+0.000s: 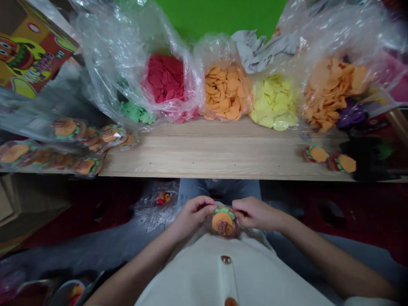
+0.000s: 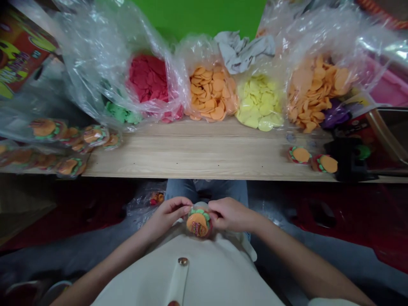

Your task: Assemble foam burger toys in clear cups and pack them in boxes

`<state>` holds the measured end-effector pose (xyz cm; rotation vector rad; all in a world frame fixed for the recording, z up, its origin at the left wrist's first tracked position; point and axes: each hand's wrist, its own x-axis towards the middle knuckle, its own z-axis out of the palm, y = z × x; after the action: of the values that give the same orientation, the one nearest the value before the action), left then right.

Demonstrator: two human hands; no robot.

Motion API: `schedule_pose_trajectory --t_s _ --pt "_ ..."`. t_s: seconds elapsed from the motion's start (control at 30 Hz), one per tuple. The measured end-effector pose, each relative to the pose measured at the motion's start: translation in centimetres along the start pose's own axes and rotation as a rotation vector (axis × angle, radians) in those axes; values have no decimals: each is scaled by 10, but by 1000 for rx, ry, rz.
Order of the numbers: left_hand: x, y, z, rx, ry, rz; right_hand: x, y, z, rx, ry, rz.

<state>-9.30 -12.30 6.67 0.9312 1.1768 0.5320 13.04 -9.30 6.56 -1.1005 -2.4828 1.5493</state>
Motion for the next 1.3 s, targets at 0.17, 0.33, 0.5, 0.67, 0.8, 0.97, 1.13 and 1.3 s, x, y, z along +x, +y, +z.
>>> schedule_pose_trajectory --t_s 0.17,0.33,0.5,0.67,0.8,0.97,1.13,1.3 --pt "-6 -7 -1 -16 -15 -6 -2 6 22 98 63 -31" --pt "-9 -8 5 -165 116 -82 -1 2 32 227 199 79" --pt "-15 -4 2 -71 168 -35 -1 -2 45 375 298 98" --pt "-7 11 -11 321 -12 182 5 -1 48 358 311 42" --pt "6 18 -10 394 -103 285 11 -4 43 339 281 4" --pt "12 7 1 277 -3 185 13 -2 49 425 268 63" --pt "8 -9 -1 25 219 32 5 -5 55 370 221 140" --pt "7 -14 0 -111 378 48 12 -10 61 433 301 120"
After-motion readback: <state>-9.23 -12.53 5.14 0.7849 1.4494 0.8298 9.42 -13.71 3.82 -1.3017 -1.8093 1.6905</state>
